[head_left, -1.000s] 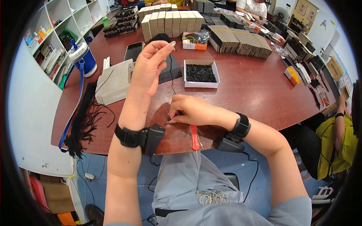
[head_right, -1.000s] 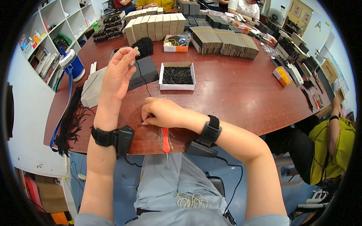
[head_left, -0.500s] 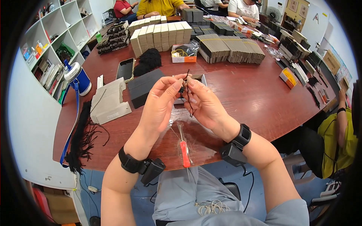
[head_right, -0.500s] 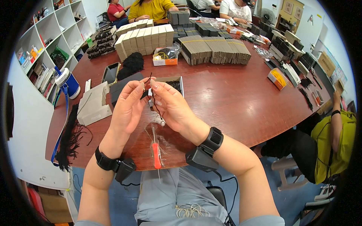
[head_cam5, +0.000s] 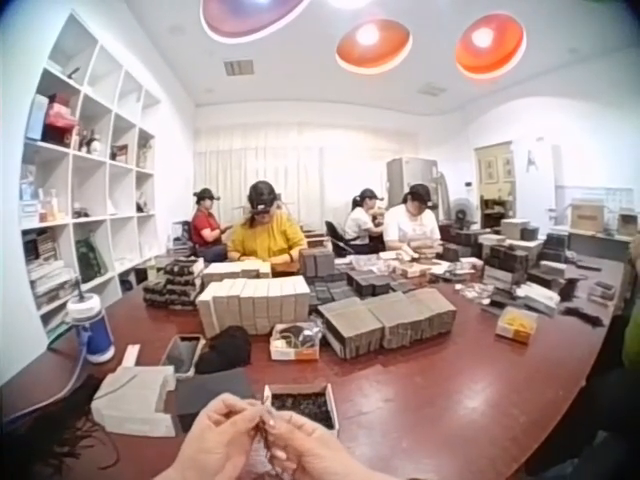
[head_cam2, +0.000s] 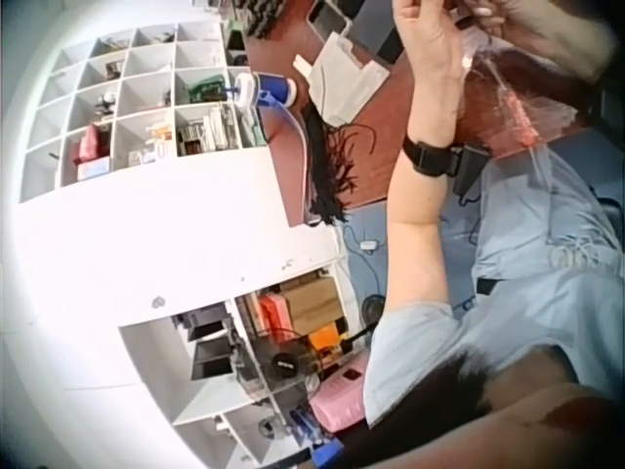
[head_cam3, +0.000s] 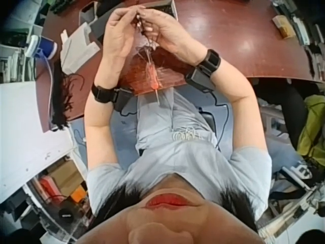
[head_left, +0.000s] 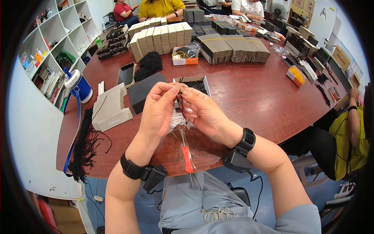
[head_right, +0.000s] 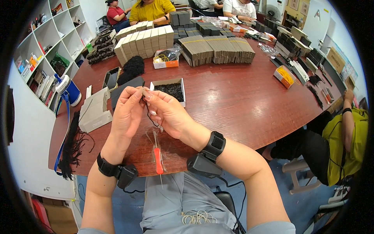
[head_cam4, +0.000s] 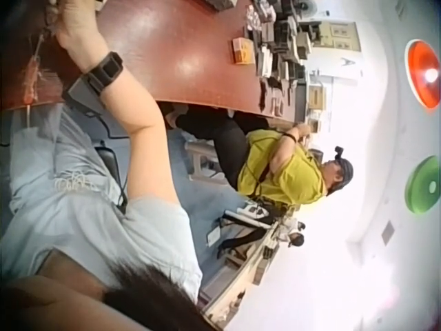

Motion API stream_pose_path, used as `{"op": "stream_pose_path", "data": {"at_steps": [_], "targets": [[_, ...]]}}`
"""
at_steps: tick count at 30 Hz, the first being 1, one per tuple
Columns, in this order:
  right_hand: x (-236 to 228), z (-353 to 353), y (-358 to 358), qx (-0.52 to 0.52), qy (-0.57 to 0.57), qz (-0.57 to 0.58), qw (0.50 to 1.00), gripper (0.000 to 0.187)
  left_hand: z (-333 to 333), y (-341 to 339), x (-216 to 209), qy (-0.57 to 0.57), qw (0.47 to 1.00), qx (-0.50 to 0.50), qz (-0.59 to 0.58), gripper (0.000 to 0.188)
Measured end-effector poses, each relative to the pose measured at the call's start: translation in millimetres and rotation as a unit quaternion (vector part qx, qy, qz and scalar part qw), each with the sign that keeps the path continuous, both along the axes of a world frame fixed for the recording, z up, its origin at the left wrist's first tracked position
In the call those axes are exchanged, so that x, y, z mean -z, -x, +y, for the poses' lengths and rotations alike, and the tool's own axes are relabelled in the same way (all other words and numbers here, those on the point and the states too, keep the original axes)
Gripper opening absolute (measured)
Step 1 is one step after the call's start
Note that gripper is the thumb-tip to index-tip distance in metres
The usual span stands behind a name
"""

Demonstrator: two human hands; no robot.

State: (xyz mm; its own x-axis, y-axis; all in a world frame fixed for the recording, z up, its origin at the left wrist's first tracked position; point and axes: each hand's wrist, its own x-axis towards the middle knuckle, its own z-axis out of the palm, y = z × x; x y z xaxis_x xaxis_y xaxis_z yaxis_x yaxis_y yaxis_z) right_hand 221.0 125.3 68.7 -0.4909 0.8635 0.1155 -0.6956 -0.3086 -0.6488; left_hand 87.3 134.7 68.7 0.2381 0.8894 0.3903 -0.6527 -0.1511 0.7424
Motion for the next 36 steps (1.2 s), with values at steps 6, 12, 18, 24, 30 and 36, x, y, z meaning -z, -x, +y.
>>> {"op": "stream_pose_path", "data": {"at_steps": [6, 12, 18, 24, 30, 36], "targets": [[2, 1, -2, 0.047, -0.027, -0.054, 0.997, 0.015, -2, -1, -3, 0.000, 1.000, -0.005, -0.005, 0.000], [-8, -1, -6, 0.091, -0.119, -0.105, 0.983, 0.016, -4, 4, -4, 0.013, 1.000, 0.011, -0.004, 0.001], [-14, 5, -18, 0.122, -0.176, -0.145, 0.966, 0.018, -2, 5, -5, 0.000, 1.000, 0.003, 0.018, 0.001], [-23, 7, -26, 0.098, -0.208, -0.214, 0.949, 0.022, -3, 5, -4, 0.006, 0.998, 0.059, 0.017, 0.002], [-16, 9, -22, 0.119, -0.215, -0.197, 0.949, 0.017, -1, 6, -4, 0.036, 0.997, 0.064, 0.008, 0.002], [-14, 10, -21, 0.153, -0.215, -0.195, 0.945, 0.016, -1, 7, -3, 0.055, 0.996, 0.062, 0.018, 0.003]]}}
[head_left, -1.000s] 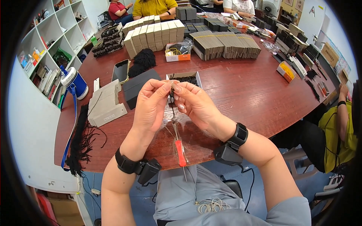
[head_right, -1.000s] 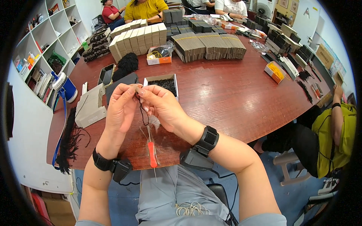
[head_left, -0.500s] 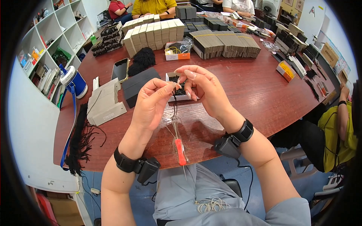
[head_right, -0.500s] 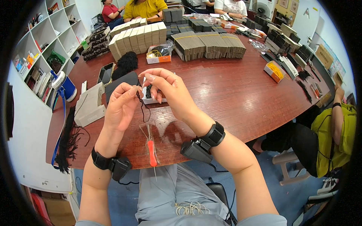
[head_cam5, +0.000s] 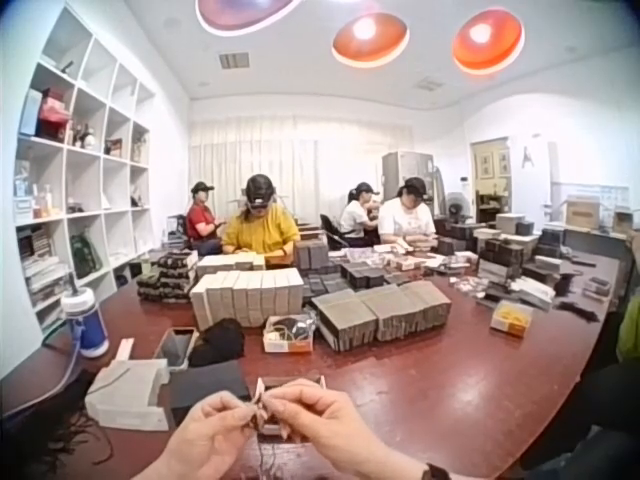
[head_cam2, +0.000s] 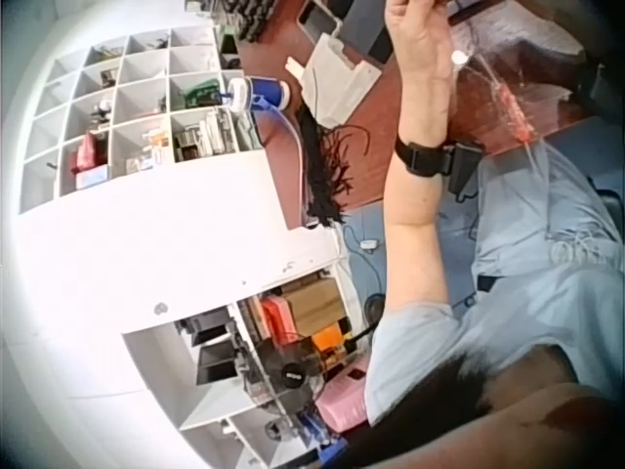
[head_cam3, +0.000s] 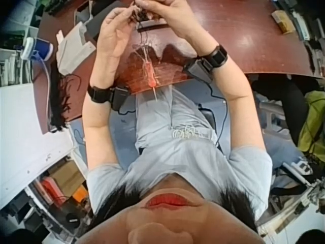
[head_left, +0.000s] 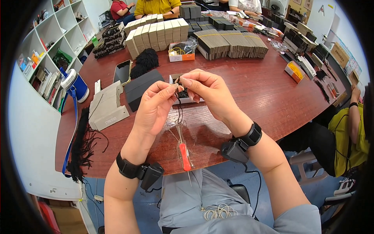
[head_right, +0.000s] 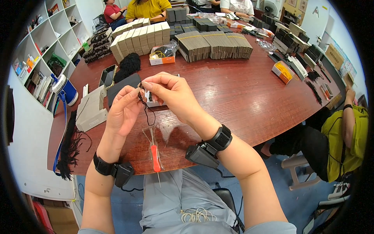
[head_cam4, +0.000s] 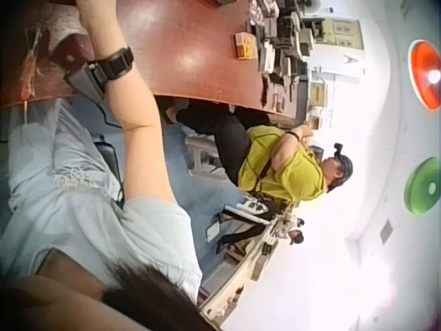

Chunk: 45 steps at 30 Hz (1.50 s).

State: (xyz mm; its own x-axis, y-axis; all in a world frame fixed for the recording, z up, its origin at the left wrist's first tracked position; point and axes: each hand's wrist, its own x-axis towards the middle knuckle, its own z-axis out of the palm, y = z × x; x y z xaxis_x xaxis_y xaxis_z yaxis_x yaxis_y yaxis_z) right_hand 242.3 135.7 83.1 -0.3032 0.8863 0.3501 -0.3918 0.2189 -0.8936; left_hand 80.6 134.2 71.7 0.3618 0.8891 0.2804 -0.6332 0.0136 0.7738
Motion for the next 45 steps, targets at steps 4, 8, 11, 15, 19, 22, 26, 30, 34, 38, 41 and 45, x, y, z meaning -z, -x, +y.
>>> {"op": "stream_pose_path", "data": {"at_steps": [4, 8, 11, 15, 19, 22, 26, 30, 34, 38, 41, 45], "targets": [[-1, -1, 0, 0.002, 0.003, 0.002, 1.000, 0.016, -1, -1, 0, -0.009, 1.000, -0.002, 0.008, 0.003], [-2, -2, -1, -0.004, 0.010, 0.004, 1.000, 0.018, 0, -1, 0, -0.012, 1.000, -0.005, 0.018, 0.003], [-2, -1, -1, -0.009, 0.011, 0.004, 1.000, 0.018, 0, 0, 0, -0.015, 1.000, -0.006, 0.025, 0.003], [-7, -4, -2, -0.031, 0.033, -0.016, 0.999, 0.016, 0, 0, 0, -0.024, 0.999, -0.010, 0.033, 0.003], [0, -1, -1, -0.031, 0.051, -0.006, 0.998, 0.017, 1, 0, 1, -0.025, 0.999, -0.006, 0.027, 0.002], [2, 1, -3, -0.018, 0.041, -0.010, 0.999, 0.016, -1, -2, -2, -0.035, 0.997, 0.001, 0.063, 0.003], [4, 6, -4, -0.021, 0.083, 0.016, 0.996, 0.015, -2, -3, -7, 0.023, 0.994, 0.063, 0.086, 0.007], [6, 6, -6, -0.028, 0.116, 0.050, 0.992, 0.015, -3, 0, -10, 0.004, 0.983, 0.011, 0.184, 0.011], [4, 7, -6, -0.028, 0.149, 0.063, 0.986, 0.014, -6, -11, -10, -0.071, 0.939, -0.162, 0.296, 0.018], [10, 12, -8, 0.013, 0.245, 0.105, 0.964, 0.014, -5, -9, -7, -0.188, 0.868, -0.271, 0.372, 0.024], [13, 14, -12, 0.004, 0.273, 0.149, 0.950, 0.015, -5, -7, -4, -0.232, 0.824, -0.302, 0.419, 0.024], [9, 8, -4, 0.036, 0.148, 0.085, 0.985, 0.014, -10, -5, -7, -0.258, 0.779, -0.298, 0.488, 0.019]]}}
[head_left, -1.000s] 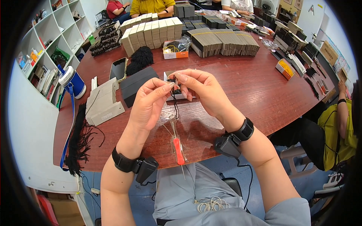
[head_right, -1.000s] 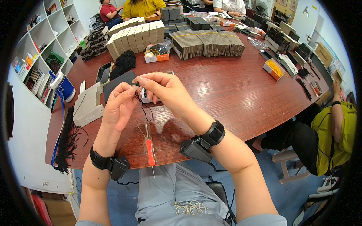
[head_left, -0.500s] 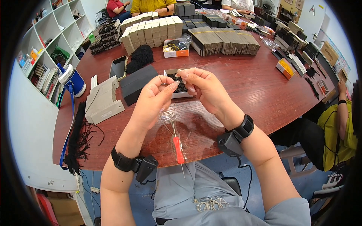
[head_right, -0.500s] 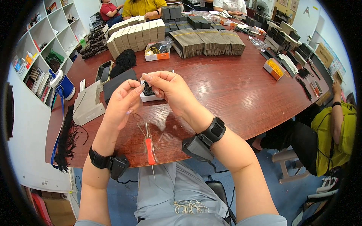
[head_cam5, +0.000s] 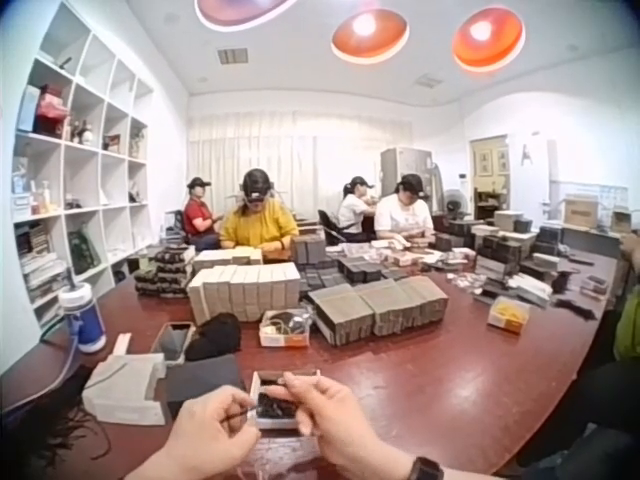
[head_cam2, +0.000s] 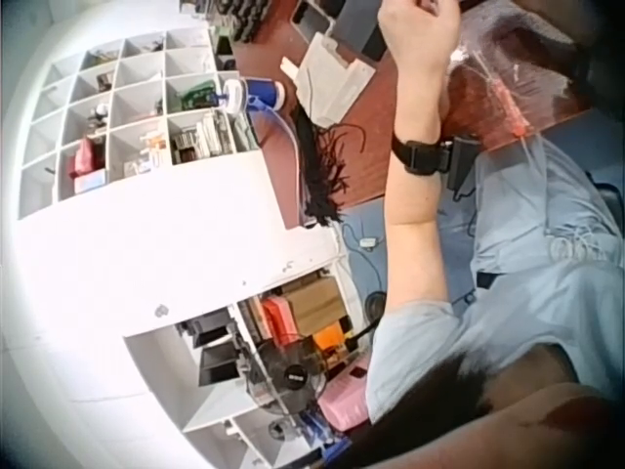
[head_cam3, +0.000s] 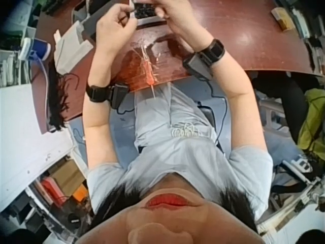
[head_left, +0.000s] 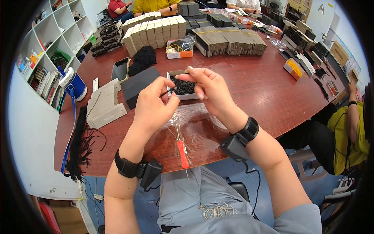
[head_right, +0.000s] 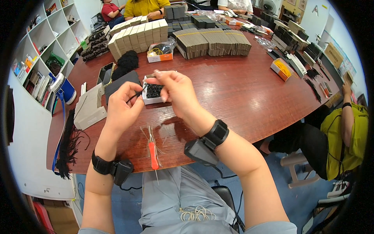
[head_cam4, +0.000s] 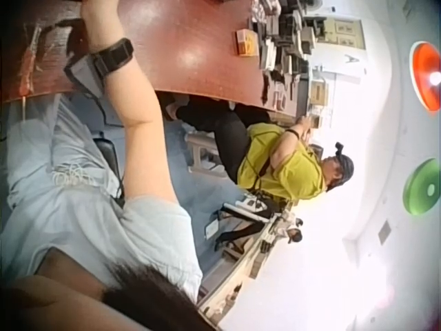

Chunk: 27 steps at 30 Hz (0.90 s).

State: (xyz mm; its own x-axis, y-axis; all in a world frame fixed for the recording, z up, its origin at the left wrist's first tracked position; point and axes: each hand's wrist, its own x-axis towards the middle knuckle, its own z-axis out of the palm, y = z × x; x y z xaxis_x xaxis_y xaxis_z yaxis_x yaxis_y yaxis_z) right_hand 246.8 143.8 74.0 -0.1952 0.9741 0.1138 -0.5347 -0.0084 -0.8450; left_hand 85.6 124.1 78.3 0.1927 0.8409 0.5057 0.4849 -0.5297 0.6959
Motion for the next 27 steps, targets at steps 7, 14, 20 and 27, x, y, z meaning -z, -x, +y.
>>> {"op": "stream_pose_path", "data": {"at_steps": [7, 14, 20, 27], "targets": [[7, -6, 12, 0.126, -0.322, -0.282, 0.895, 0.009, -9, 5, -43, 0.124, 0.986, 0.081, 0.078, 0.004], [-12, -19, 6, -0.056, -0.151, -0.097, 0.982, 0.010, -5, 18, -31, 0.284, 0.908, 0.250, -0.181, 0.024], [-16, -21, 0, -0.113, -0.079, -0.088, 0.986, 0.016, -4, 5, -22, 0.353, 0.860, 0.259, -0.261, 0.009], [-9, -16, 3, -0.176, 0.014, -0.046, 0.983, 0.020, -4, 3, 6, 0.355, 0.793, 0.313, -0.384, 0.012]]}}
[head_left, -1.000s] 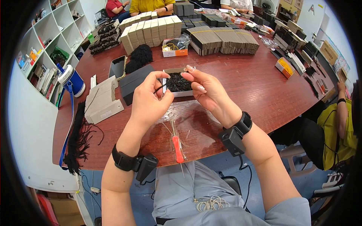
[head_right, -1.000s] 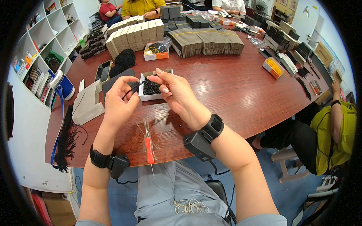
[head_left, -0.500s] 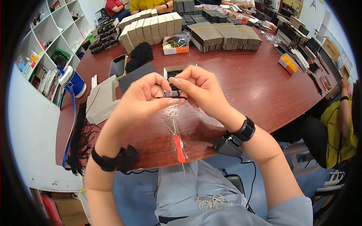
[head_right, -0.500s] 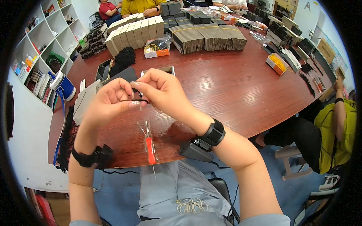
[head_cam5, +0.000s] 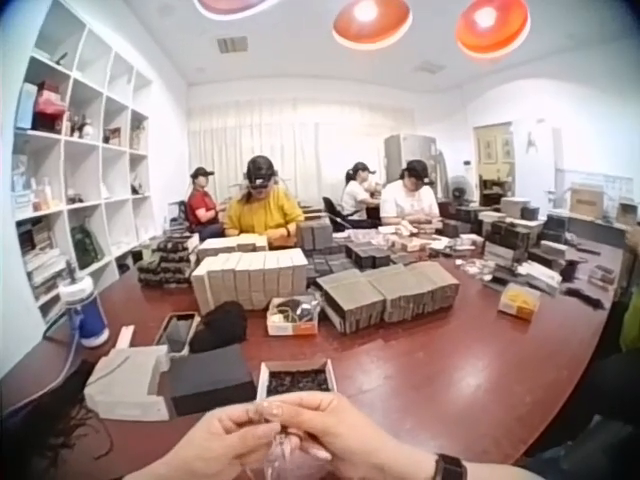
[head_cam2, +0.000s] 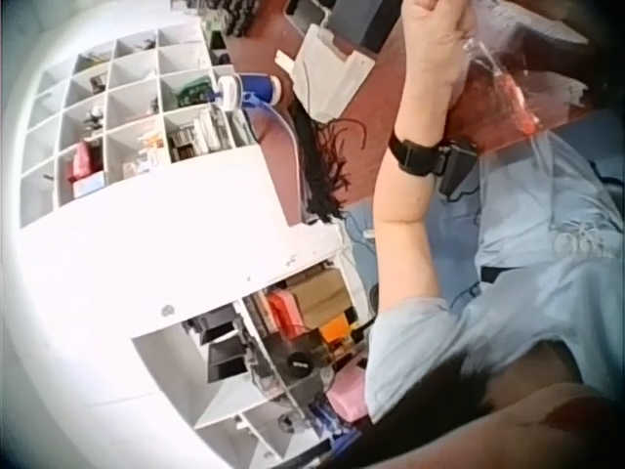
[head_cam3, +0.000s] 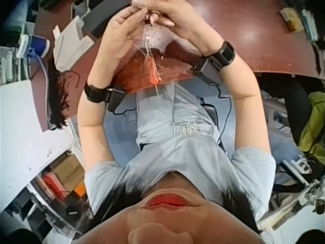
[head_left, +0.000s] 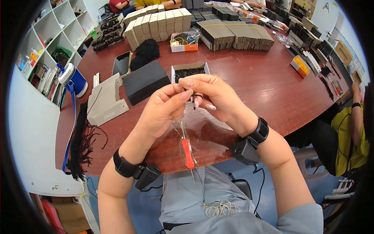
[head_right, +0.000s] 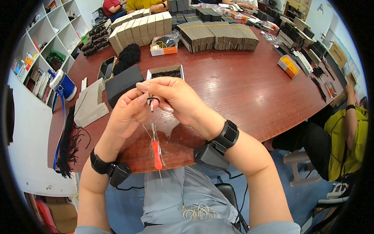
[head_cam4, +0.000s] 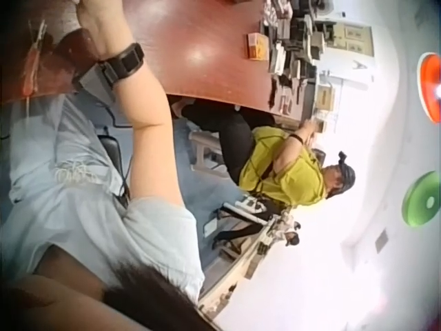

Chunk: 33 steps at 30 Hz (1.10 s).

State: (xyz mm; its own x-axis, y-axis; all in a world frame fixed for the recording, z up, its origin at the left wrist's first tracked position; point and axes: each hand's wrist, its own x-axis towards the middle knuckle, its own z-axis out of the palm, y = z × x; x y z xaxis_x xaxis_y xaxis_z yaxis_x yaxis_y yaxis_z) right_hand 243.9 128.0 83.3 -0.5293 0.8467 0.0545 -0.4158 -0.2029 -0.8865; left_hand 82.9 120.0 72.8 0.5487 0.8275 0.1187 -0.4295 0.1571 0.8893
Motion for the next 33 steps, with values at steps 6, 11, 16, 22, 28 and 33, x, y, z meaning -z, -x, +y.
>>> {"op": "stream_pose_path", "data": {"at_steps": [6, 11, 16, 22, 28, 33], "targets": [[7, -1, 3, 0.016, 0.026, 0.022, 0.999, 0.020, -1, 1, 0, 0.031, 0.999, 0.025, 0.001, 0.018], [5, -3, 2, -0.015, 0.007, 0.068, 0.998, 0.020, 0, 3, 7, 0.097, 0.988, 0.099, -0.065, 0.019], [4, -3, 4, 0.009, 0.014, 0.043, 0.999, 0.018, 2, 6, 9, 0.126, 0.982, 0.129, -0.063, 0.018], [1, -7, 1, -0.012, -0.074, 0.086, 0.993, 0.014, 0, 7, 8, 0.136, 0.970, 0.167, -0.108, 0.016], [-10, 0, -11, -0.044, -0.332, -0.039, 0.941, 0.009, 0, 14, 7, 0.105, 0.963, 0.211, -0.131, 0.016], [-10, 2, -12, -0.126, -0.362, -0.044, 0.923, 0.010, 1, 19, 7, 0.066, 0.961, 0.251, -0.097, 0.012]]}}
